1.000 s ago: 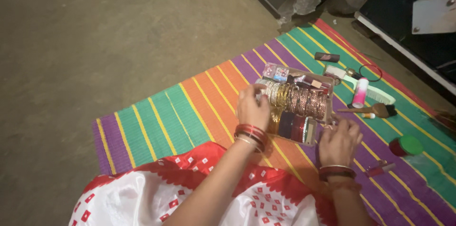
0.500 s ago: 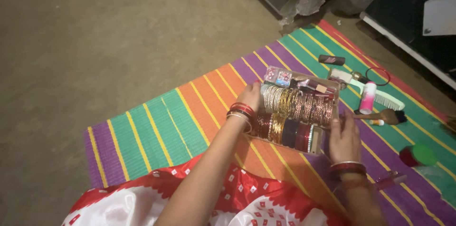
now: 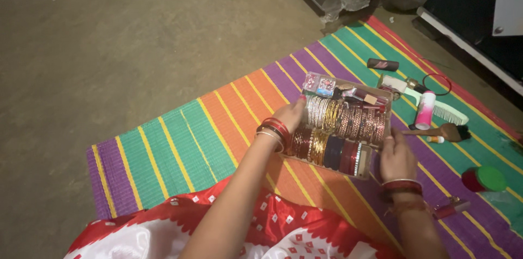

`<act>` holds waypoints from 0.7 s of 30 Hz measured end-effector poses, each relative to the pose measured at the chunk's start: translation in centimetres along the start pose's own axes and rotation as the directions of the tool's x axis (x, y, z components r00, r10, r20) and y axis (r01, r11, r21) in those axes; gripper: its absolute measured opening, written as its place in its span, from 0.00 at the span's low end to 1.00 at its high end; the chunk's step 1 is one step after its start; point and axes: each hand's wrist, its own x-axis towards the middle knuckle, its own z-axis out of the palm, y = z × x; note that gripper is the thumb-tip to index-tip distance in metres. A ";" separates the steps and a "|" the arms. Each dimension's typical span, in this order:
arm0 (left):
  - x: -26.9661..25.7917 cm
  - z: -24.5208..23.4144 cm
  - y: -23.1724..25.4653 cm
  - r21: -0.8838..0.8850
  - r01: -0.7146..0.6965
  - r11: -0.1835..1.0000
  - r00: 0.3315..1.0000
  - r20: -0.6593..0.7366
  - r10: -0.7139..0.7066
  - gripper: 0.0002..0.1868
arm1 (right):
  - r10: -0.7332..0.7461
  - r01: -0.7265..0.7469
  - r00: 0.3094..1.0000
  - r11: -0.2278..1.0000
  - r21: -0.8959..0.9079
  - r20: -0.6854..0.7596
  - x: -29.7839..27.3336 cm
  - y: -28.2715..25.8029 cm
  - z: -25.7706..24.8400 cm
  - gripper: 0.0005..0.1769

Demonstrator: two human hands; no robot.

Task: The person sits on a mat and organizes various jewelry and cosmetic items. They handle bangles, a small packet, a hairbrush, and a comb, placing them into a drawer of a black cabinet.

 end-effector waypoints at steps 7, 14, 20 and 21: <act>1.5 0.6 -1.5 -0.028 -0.003 1.000 0.998 -0.070 0.001 0.42 | -0.120 0.099 0.987 0.980 -0.173 -0.112 0.5 0.5 -0.3 0.17; 1.6 1.1 -1.5 0.038 -0.025 0.999 0.999 -0.047 0.027 0.40 | 0.020 -0.036 0.996 0.980 -0.195 -0.085 0.1 -1.5 -0.9 0.17; 0.9 0.5 -0.6 -0.040 0.011 0.999 1.000 -0.019 -0.012 0.39 | 0.018 -0.035 0.997 0.964 -0.264 -0.069 0.6 -0.8 -0.6 0.20; 0.9 0.4 -0.6 -0.080 0.041 0.996 0.999 -0.011 -0.042 0.39 | 0.017 -0.035 0.998 0.960 -0.278 -0.066 0.7 -0.7 -0.5 0.20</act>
